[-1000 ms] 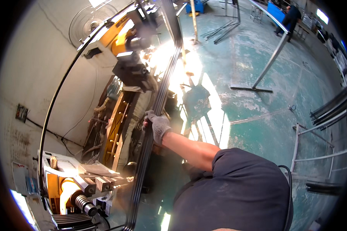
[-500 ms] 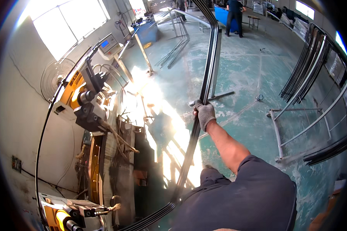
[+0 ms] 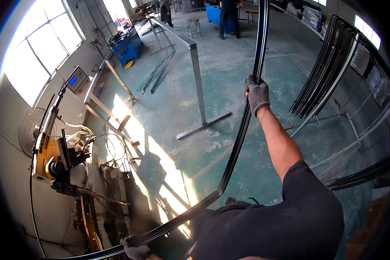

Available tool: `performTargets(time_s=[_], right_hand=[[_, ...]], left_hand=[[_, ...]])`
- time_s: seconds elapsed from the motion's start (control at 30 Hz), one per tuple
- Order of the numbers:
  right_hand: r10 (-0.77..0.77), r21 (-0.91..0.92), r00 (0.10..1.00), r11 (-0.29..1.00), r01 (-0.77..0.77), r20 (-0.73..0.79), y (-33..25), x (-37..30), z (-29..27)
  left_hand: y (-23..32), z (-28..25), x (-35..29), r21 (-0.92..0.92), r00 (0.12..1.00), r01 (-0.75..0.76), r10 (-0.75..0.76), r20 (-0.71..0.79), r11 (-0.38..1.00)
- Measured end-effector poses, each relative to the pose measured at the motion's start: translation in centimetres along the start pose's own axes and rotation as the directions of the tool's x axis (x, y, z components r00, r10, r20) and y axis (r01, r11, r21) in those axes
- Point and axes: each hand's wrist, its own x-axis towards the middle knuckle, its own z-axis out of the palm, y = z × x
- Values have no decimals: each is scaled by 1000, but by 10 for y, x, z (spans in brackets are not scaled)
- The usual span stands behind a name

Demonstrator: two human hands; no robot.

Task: The person operates a hydraulic pipe bender to bend metal rods into curved shapes. They load rods into the machine, activate the bending cycle, remove the finished pieces, and place them on a nearby rack. The person also moves to a second machine to bend additional rods and stacks the output.

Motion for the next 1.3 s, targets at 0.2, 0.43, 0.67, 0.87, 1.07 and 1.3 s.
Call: performTargets(time_s=[0.2,0.43,0.67,0.87,1.07,1.3], right_hand=[[-40,18,984,999,44,-171,10,134,-43],[-105,-23,918,994,104,-383,41,330,-112],[-126,-53,844,992,115,-522,-26,494,-189],[-123,-81,786,992,94,-606,-27,672,-289],[-178,-147,765,983,110,-619,-16,870,-397],[-252,-245,663,964,106,-704,-17,1039,-487]], left_hand=[[-79,221,-41,-24,999,25,-24,38,999],[-219,435,-10,-61,920,206,-172,353,977],[-326,681,-58,120,866,186,-220,448,975],[-408,856,-138,43,745,219,-196,637,975],[-522,1005,-233,-16,758,253,-187,625,967],[-662,1169,-293,138,786,274,-304,538,952]])
